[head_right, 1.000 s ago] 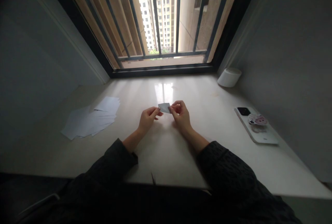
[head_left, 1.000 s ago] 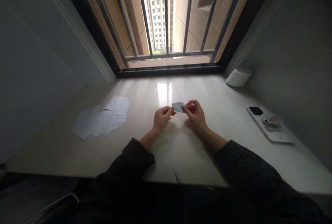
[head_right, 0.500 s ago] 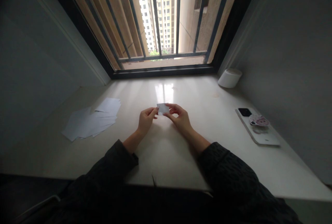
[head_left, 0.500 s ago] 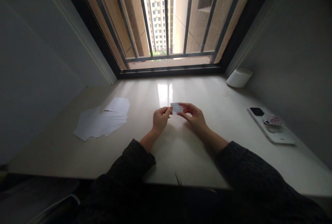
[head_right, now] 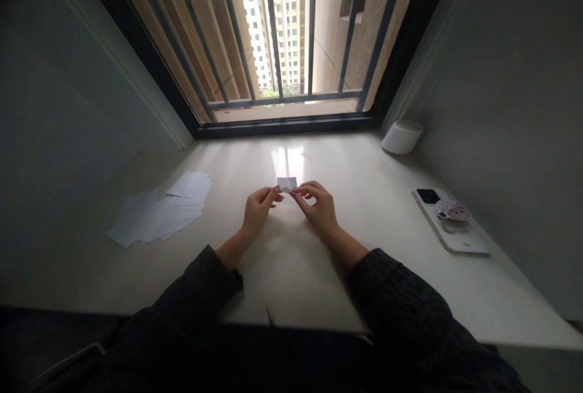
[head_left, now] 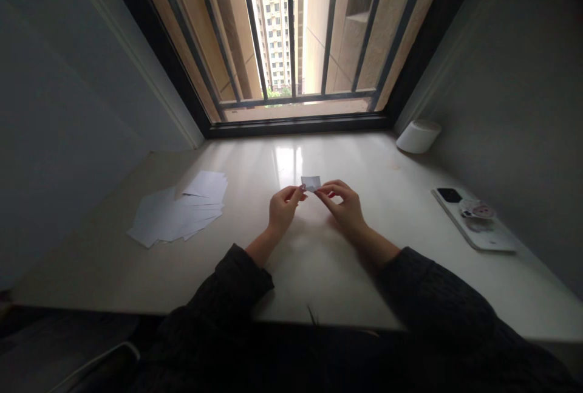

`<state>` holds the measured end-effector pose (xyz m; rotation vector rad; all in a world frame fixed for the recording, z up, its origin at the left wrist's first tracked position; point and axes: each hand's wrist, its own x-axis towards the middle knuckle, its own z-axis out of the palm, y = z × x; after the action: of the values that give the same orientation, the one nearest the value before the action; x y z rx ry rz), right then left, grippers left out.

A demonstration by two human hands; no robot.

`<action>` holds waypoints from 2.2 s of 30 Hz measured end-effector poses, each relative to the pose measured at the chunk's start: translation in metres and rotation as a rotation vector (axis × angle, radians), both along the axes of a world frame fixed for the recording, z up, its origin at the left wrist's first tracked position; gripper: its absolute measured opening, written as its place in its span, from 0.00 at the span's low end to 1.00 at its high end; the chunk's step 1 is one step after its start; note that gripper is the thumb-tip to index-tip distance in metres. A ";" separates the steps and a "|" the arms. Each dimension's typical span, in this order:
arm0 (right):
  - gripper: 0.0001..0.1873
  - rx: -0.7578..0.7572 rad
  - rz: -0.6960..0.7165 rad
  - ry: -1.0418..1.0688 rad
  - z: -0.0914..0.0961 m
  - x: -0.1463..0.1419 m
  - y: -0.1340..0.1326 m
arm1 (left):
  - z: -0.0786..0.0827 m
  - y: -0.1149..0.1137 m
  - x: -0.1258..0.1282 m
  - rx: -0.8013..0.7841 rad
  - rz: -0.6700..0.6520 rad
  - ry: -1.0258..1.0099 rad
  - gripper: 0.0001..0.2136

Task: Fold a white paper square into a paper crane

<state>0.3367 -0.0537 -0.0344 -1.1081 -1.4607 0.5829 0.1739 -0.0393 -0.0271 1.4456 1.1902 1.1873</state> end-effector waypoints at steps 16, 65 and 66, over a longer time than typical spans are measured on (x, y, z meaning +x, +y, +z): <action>0.15 -0.338 0.260 0.288 -0.004 -0.002 0.003 | 0.001 0.004 0.001 -0.036 -0.255 -0.272 0.26; 0.12 0.117 -0.172 -0.142 -0.002 0.017 0.003 | 0.015 0.017 -0.022 -0.099 -0.532 -0.093 0.22; 0.12 0.121 -0.178 -0.140 -0.002 0.018 0.003 | 0.015 0.017 -0.022 -0.104 -0.535 -0.095 0.22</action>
<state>0.3544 -0.0508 -0.0366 -1.1875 -1.4777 0.2937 0.1518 -0.0227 -0.0122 1.4852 0.7206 0.7997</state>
